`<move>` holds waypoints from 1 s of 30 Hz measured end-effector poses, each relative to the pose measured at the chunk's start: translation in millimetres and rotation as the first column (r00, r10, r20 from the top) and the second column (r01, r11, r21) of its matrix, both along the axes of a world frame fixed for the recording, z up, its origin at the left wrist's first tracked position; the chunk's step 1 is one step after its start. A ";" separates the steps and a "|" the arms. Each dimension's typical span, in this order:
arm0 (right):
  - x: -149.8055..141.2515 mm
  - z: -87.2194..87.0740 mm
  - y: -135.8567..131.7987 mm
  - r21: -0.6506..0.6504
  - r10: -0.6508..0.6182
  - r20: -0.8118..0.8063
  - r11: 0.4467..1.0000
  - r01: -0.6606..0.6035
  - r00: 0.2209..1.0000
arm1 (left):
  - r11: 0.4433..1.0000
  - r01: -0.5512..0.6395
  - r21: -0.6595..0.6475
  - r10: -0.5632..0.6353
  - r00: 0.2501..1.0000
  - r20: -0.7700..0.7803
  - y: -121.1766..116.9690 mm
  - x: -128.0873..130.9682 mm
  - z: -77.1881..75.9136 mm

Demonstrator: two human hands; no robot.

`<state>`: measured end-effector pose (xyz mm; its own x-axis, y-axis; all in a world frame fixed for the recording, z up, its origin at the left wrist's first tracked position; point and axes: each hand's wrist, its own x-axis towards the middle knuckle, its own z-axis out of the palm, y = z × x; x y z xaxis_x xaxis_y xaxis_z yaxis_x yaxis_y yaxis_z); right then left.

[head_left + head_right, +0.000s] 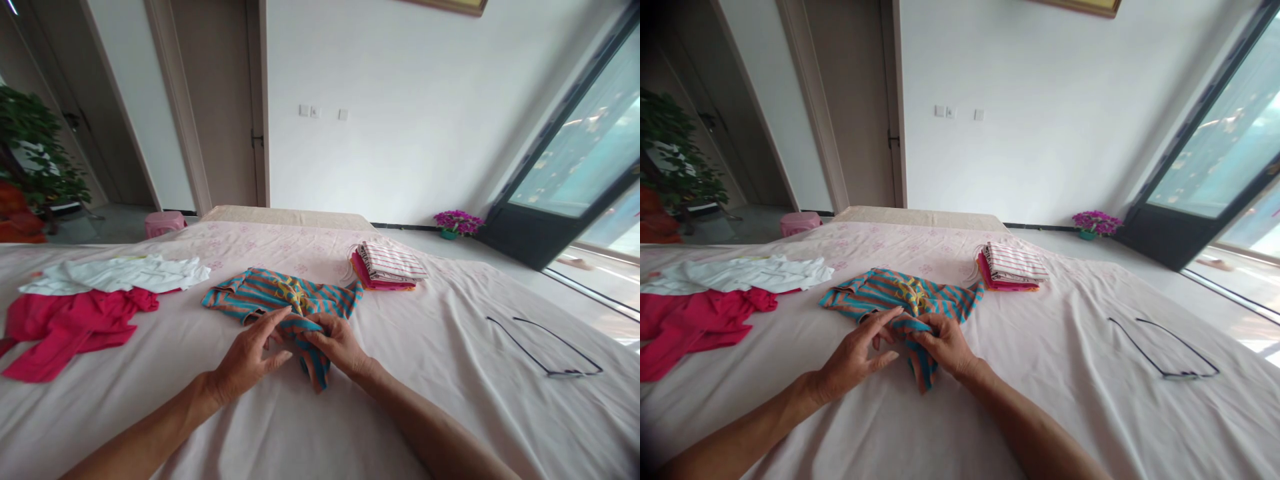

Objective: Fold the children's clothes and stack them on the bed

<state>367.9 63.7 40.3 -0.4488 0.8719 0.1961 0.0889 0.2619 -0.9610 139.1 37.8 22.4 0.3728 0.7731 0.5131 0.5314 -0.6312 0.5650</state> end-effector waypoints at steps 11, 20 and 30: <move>4.1 5.1 -5.5 -0.099 0.188 -0.131 0.975 -0.201 0.973 | 0.985 -0.007 -0.174 0.021 0.997 0.079 3.2 8.2 2.3; 45.5 -1.4 33.4 0.481 -0.150 0.471 0.870 -0.111 0.869 | 0.957 -0.087 -0.277 0.194 0.901 0.387 7.4 -14.8 7.5; 57.9 -17.5 47.7 0.627 -0.462 0.605 0.778 -0.031 0.649 | 0.928 0.012 -0.372 0.253 0.713 0.654 7.7 -15.1 10.9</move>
